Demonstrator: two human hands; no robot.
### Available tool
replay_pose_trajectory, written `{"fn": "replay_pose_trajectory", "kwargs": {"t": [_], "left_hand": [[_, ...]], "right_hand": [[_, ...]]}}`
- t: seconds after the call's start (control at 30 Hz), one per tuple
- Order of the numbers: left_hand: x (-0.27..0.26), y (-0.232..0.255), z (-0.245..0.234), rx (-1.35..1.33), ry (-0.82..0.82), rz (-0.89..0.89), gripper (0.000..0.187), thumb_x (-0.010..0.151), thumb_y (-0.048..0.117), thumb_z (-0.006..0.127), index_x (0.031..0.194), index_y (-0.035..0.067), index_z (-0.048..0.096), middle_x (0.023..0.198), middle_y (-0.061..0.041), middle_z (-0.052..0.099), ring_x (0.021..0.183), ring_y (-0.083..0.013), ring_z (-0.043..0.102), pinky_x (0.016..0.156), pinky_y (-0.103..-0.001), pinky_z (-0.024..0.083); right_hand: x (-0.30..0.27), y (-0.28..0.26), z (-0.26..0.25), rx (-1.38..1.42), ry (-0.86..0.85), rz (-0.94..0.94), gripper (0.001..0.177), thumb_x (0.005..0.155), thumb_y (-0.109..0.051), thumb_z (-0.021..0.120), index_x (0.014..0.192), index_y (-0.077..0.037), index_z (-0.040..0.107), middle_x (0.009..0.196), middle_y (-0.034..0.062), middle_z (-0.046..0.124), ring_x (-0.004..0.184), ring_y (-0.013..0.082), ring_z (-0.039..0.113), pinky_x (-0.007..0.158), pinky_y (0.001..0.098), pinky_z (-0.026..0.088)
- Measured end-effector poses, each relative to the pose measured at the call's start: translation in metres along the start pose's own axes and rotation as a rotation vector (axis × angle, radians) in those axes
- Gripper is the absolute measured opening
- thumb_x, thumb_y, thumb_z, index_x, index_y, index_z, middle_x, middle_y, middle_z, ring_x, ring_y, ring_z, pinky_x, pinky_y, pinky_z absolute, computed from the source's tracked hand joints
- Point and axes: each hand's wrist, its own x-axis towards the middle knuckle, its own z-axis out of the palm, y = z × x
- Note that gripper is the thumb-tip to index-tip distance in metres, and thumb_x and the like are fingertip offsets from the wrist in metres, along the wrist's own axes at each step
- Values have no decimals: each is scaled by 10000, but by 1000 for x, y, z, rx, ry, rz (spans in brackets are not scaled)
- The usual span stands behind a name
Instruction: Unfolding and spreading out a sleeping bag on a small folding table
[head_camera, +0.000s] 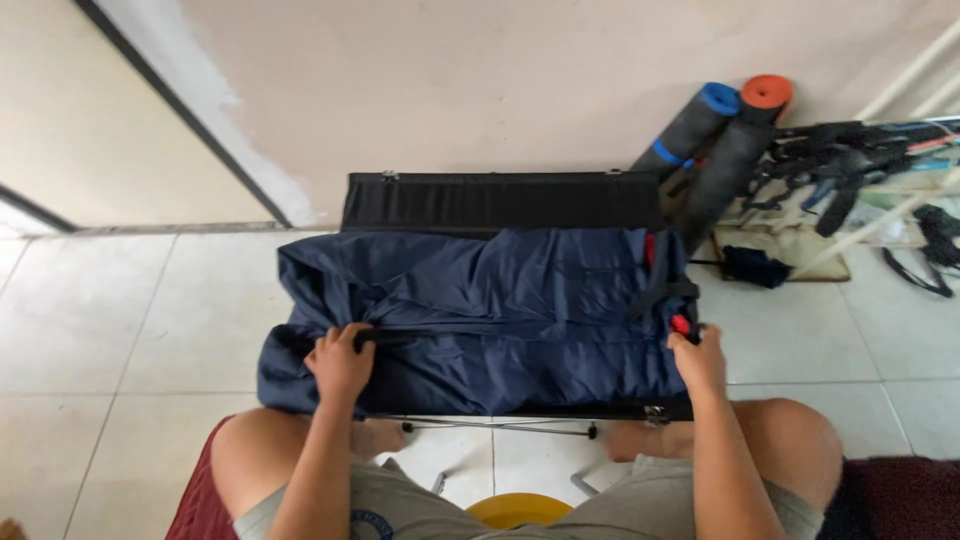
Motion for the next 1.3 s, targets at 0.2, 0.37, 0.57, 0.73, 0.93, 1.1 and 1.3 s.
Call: {"fn": "replay_pose_trajectory", "kwargs": {"t": [0.2,0.37,0.57,0.73,0.93,1.1,1.3], "left_hand": [[-12,13,4,-19,60,9,366,850,412,707,1214,379,677,1147,-11,637,1203,-263,588,1139,-537,376],[-13,15,10,-144,184,126,399,864,352,640,1244,255,713,1088,-98,622,1131,-376,558,1045,-561,353],[-16,20,9,-232,218,84,487,825,352,618,1296,228,617,1187,-117,564,1178,-357,555,1075,-562,334],[-18,31,1,-350,279,17,694,814,339,622,1471,163,482,1364,-153,462,1287,-360,509,1086,-554,332],[-15,49,-32,-294,229,7,662,859,264,659,1487,222,453,1520,-134,325,1347,-379,513,1159,-588,362],[16,57,-70,-130,67,252,747,891,76,613,1587,261,416,1653,-148,244,1288,-417,588,1121,-622,422],[73,46,-48,348,-169,445,961,908,85,692,1651,477,224,1726,-32,169,1342,-370,565,1025,-544,552]], "right_hand": [[-87,-87,15,-586,448,-770,857,855,-46,791,1600,23,373,1477,337,407,1344,567,448,1086,710,268],[-93,-86,33,-804,427,-1030,759,966,-335,600,1659,-69,442,1704,281,383,1490,517,446,1081,740,353],[-43,-47,46,-898,83,-647,665,969,-532,461,1568,-243,448,1766,74,222,1510,376,344,1179,761,126],[-45,-44,47,-893,91,-644,575,979,-503,482,1495,-260,557,1724,73,303,1437,403,428,1193,729,136],[-26,-48,39,-958,179,-697,502,981,-487,608,1417,-242,648,1650,64,434,1460,372,440,1144,685,177],[-32,-127,18,-985,98,-857,855,874,-244,727,1647,-149,376,1712,238,274,1539,484,270,1177,722,57],[-24,-165,20,-1264,-612,-582,1318,647,-685,942,1679,-349,194,1764,109,156,1625,415,76,1221,734,140]]}}
